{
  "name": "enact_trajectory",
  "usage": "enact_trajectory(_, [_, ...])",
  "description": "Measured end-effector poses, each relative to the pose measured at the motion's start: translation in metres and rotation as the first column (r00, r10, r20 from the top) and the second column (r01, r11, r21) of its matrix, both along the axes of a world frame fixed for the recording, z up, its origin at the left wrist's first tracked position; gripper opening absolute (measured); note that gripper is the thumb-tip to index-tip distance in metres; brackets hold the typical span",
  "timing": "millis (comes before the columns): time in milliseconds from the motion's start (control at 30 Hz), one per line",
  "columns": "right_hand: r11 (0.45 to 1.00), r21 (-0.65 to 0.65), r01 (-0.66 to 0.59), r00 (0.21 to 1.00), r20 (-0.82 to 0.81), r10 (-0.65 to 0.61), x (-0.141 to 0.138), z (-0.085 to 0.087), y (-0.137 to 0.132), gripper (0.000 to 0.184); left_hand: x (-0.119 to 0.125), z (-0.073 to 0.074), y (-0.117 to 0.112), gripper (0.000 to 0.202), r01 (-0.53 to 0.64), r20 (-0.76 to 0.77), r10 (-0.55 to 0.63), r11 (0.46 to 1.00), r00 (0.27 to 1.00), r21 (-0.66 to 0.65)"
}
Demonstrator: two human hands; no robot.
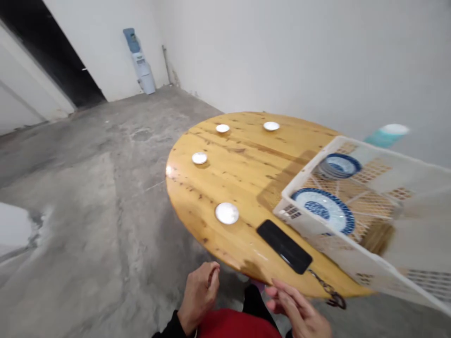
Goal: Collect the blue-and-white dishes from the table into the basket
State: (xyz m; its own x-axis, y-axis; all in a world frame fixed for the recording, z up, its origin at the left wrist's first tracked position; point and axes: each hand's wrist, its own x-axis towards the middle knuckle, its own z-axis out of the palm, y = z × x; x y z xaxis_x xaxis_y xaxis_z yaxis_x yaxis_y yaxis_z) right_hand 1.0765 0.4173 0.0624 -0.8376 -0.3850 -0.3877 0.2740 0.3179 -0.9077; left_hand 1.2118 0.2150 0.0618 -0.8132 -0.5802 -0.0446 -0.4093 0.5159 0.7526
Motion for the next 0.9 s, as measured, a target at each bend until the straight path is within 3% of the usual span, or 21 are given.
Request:
enact_trajectory(133, [0.949,-0.154,-0.275,0.955,0.066,0.288,0.053,0.007,-0.084,0.056,0.092,-0.002,-0.039,0.035,-0.298,0.106,0.288,0.95,0.952,0.094])
enact_trajectory(267, [0.861,-0.215,-0.462,0.876,0.043,0.481,0.072,0.015,-0.147,0.052,0.158,-0.011,-0.055,0.045,-0.603,0.171,0.579,0.771,0.797,0.204])
enact_trajectory(367, [0.789,-0.207,-0.579,0.8,0.041,0.598,0.08,0.013,-0.185,0.047,0.184,-0.024,-0.06,0.054,-0.734,0.231,0.697,0.63,0.678,0.253])
enact_trajectory(467, [0.723,-0.178,-0.667,0.729,0.041,0.683,0.09,0.002,-0.222,0.04,0.191,-0.031,-0.071,0.059,-0.742,0.254,0.701,0.592,0.666,0.313])
enact_trajectory(633, [0.635,-0.173,-0.753,0.64,0.032,0.768,0.099,-0.019,-0.289,0.031,0.177,-0.024,-0.124,0.055,-0.695,0.275,0.638,0.664,0.719,0.276])
enact_trajectory(767, [0.663,-0.189,-0.724,0.669,0.04,0.742,0.082,-0.024,-0.349,0.031,0.163,-0.017,-0.189,0.056,-0.679,0.268,0.625,0.698,0.733,0.227])
enact_trajectory(900, [0.73,-0.201,-0.654,0.735,0.059,0.675,0.054,-0.026,-0.407,0.033,0.156,-0.023,-0.249,0.056,-0.699,0.257,0.654,0.694,0.712,0.17])
